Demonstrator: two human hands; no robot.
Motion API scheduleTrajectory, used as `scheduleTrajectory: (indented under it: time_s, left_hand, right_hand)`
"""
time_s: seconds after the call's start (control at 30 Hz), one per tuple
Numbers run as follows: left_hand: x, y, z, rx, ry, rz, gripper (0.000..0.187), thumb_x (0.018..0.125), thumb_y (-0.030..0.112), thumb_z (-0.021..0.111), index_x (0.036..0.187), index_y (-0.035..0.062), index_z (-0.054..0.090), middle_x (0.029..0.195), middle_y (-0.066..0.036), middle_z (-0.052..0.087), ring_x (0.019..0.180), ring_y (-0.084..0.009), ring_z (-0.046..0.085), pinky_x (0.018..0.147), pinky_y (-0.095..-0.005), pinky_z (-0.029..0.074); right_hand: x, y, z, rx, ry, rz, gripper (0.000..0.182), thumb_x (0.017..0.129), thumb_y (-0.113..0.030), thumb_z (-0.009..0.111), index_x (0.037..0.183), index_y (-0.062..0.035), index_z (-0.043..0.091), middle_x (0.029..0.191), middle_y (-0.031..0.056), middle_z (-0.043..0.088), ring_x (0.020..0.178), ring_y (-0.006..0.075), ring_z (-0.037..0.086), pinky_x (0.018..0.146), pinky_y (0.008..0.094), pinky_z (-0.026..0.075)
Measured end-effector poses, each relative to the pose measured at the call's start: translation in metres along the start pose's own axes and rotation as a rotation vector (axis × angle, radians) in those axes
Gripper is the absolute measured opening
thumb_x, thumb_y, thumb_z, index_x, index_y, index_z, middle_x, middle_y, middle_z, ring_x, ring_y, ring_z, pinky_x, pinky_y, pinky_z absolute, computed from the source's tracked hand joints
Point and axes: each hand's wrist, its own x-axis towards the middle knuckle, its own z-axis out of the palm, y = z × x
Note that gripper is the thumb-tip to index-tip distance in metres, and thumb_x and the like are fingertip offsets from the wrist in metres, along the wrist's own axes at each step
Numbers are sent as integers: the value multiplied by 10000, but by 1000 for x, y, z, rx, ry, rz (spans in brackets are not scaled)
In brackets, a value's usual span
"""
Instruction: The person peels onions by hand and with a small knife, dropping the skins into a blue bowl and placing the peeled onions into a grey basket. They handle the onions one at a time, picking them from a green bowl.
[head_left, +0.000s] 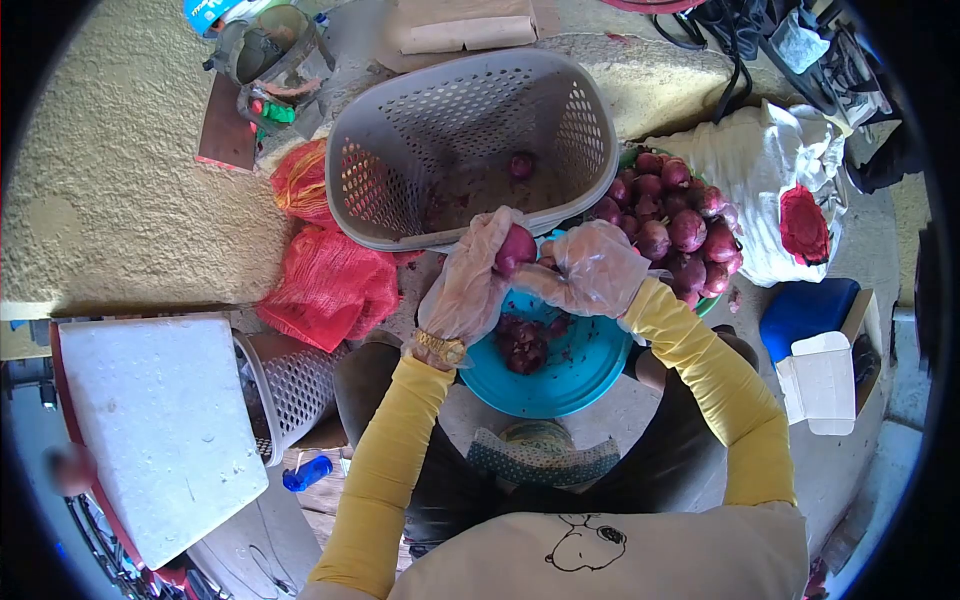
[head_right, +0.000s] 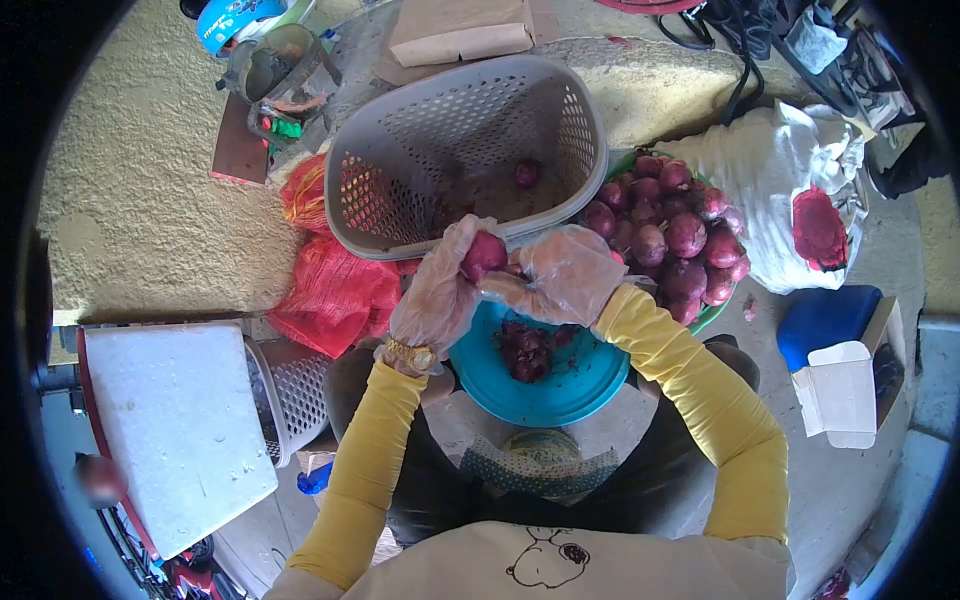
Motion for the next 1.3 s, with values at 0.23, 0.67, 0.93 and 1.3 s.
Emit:
scheduleTrajectory:
  time_s: [0.23, 0.67, 0.93, 1.3]
  left_hand:
    - [-2, 5, -1, -30, -35, 13, 328, 1077, 357, 598, 1188, 48, 615, 1110, -58, 626, 1053, -177, 620, 972, -327, 524]
    - [3, -16, -9, -24, -11, -2, 338, 1090, 346, 576, 1163, 21, 629, 1086, -46, 620, 1018, -144, 605, 926, -322, 525]
    - [2, -11, -9, 58, -45, 40, 298, 1090, 298, 572, 1183, 17, 611, 1077, -49, 609, 1017, -172, 615, 908, -343, 528]
    - [-8, 0, -24, 843, -243, 754, 873, 757, -144, 678, 1559, 108, 444, 1364, -168, 578, 1223, -387, 586, 1081, -439, 481]
  right_hand:
    - [-1, 3, 2, -30, 67, -156, 561, 830, -634, 780, 772, -81, 701, 604, 106, 641, 585, 349, 662, 541, 436, 509]
    - [0, 10, -2, -126, 142, 48, 740, 728, -796, 758, 781, -70, 629, 637, 106, 654, 597, 338, 690, 565, 438, 549]
    - [0, 10, 2, -172, 144, 33, 725, 770, -791, 724, 754, -73, 623, 615, 122, 628, 585, 349, 678, 564, 445, 544]
    - [2, 4, -11, -144, 138, 30, 737, 666, -752, 828, 793, -49, 652, 693, 97, 686, 640, 333, 703, 622, 417, 556]
